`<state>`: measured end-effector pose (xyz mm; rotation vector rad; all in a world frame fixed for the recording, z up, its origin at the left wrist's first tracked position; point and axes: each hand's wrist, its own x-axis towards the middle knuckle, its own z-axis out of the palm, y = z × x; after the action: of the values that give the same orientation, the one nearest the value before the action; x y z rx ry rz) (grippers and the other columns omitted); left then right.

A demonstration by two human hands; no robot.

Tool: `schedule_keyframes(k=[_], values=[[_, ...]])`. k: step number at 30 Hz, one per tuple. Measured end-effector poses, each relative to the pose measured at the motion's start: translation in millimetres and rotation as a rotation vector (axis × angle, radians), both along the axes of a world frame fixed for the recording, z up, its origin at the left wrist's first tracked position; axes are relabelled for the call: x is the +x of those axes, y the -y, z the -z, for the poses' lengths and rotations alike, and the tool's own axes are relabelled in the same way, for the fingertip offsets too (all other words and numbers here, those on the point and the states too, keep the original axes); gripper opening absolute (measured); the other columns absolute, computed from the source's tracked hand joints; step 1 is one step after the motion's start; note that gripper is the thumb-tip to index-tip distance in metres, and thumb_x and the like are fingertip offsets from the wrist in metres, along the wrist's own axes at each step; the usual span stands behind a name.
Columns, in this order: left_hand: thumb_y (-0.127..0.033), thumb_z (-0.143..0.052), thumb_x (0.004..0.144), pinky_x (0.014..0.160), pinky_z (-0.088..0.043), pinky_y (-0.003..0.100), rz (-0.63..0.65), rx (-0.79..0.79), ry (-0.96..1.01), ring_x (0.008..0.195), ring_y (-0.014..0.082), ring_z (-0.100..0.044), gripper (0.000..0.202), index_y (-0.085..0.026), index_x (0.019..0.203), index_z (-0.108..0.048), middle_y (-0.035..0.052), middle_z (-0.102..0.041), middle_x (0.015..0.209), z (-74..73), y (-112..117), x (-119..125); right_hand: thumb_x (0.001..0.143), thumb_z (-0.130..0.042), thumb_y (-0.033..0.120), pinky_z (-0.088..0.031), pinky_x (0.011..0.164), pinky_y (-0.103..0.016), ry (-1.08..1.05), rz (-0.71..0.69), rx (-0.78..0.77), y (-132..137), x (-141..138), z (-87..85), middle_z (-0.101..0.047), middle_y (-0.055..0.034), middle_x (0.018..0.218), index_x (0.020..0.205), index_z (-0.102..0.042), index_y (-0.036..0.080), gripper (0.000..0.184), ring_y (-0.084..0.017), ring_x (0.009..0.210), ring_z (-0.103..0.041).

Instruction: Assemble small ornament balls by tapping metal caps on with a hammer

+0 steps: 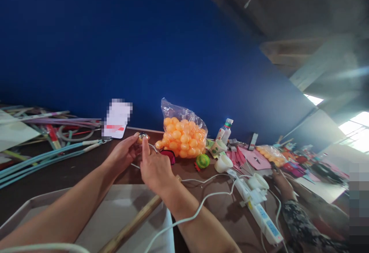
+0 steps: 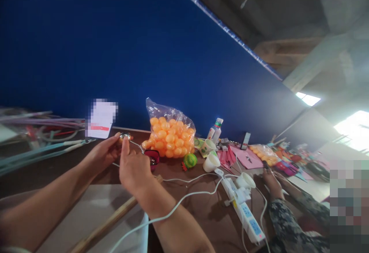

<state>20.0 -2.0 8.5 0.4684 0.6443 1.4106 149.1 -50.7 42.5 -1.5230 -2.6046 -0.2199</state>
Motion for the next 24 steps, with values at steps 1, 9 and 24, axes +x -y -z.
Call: schedule_keyframes(k=[1,9,24], values=[[-0.017,-0.059,0.09,0.065,-0.058,0.025,0.0,0.01,-0.001,0.07,0.0181,-0.073,0.015,-0.014,0.08,-0.07,0.0095,-0.076,0.078,1.4,-0.3,-0.3,0.092,-0.044,0.015,-0.059,0.068,-0.04,-0.008,-0.006,-0.001,-0.3,0.0,0.6,-0.068,-0.0233,0.117,0.154,-0.009,0.006,0.072,-0.029,0.092,-0.071],[-0.013,-0.053,0.094,0.067,-0.059,0.026,-0.008,0.02,0.028,0.064,0.0155,-0.071,0.021,-0.012,0.08,-0.068,0.0091,-0.075,0.076,6.1,-3.7,0.4,0.094,-0.045,0.021,-0.059,0.07,-0.044,-0.048,-0.005,-0.06,-0.5,1.1,-2.0,-0.067,-0.024,0.12,0.155,-0.009,0.007,0.072,-0.031,0.093,-0.072],[-0.014,-0.058,0.092,0.059,-0.058,0.023,-0.017,-0.044,0.057,0.056,0.014,-0.068,0.018,-0.012,0.077,-0.068,0.0067,-0.072,0.069,0.5,-1.3,0.8,0.092,-0.053,0.033,-0.057,0.074,-0.043,-0.154,-0.004,-0.064,0.6,0.2,3.8,-0.07,-0.0203,0.116,0.156,-0.004,0.008,0.084,-0.03,0.09,-0.072]])
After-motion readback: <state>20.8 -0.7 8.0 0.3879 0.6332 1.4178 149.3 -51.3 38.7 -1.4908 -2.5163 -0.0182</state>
